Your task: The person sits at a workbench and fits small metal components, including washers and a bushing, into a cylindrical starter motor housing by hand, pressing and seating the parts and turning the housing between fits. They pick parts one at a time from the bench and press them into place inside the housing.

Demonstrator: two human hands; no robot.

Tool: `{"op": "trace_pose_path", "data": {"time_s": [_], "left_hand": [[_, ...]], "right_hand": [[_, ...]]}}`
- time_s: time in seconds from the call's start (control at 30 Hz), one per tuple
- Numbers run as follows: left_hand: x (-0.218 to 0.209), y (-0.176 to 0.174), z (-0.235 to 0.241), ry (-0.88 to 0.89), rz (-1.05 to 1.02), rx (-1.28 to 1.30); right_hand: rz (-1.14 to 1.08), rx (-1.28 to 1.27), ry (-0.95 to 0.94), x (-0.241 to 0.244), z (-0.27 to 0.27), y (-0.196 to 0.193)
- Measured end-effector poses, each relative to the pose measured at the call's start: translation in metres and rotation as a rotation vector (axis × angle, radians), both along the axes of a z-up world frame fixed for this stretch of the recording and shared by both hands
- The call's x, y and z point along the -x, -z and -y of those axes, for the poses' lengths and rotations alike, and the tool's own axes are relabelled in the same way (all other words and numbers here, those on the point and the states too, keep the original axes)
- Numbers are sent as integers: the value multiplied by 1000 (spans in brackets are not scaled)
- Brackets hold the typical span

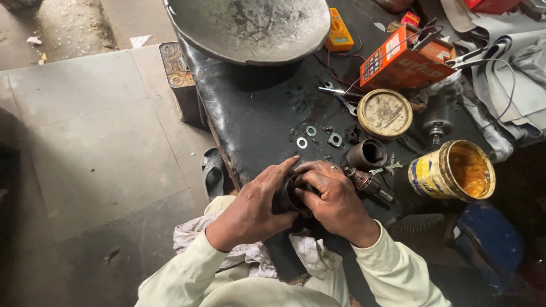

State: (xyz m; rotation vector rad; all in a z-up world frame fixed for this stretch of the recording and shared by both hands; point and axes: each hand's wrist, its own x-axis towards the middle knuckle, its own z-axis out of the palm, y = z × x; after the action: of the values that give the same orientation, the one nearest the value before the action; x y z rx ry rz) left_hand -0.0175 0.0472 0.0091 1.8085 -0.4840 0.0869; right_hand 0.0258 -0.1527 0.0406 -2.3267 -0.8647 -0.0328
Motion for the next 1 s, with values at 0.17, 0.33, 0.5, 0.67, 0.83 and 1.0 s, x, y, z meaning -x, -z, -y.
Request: {"op": "trace_pose_path", "data": {"time_s": [0.17, 0.33, 0.5, 0.67, 0.83, 1.0], "left_hand": [[2, -8, 6, -15, 27, -91], [2, -7, 12, -69, -27, -130], [2, -6, 13, -70, -47, -45], [1, 0, 15, -73, -5, -28], [1, 2, 16, -76, 0, -16], [-1, 6, 20, -47, -182, 165]], "right_hand": [[-21, -26, 25, 3, 3, 2], [40, -73, 23, 6, 5, 6], [185, -68, 74, 8, 6, 12], [213, -62, 103, 7, 6, 14], [203, -91, 138, 7, 6, 13], [181, -102, 72, 5, 16, 2]]}}
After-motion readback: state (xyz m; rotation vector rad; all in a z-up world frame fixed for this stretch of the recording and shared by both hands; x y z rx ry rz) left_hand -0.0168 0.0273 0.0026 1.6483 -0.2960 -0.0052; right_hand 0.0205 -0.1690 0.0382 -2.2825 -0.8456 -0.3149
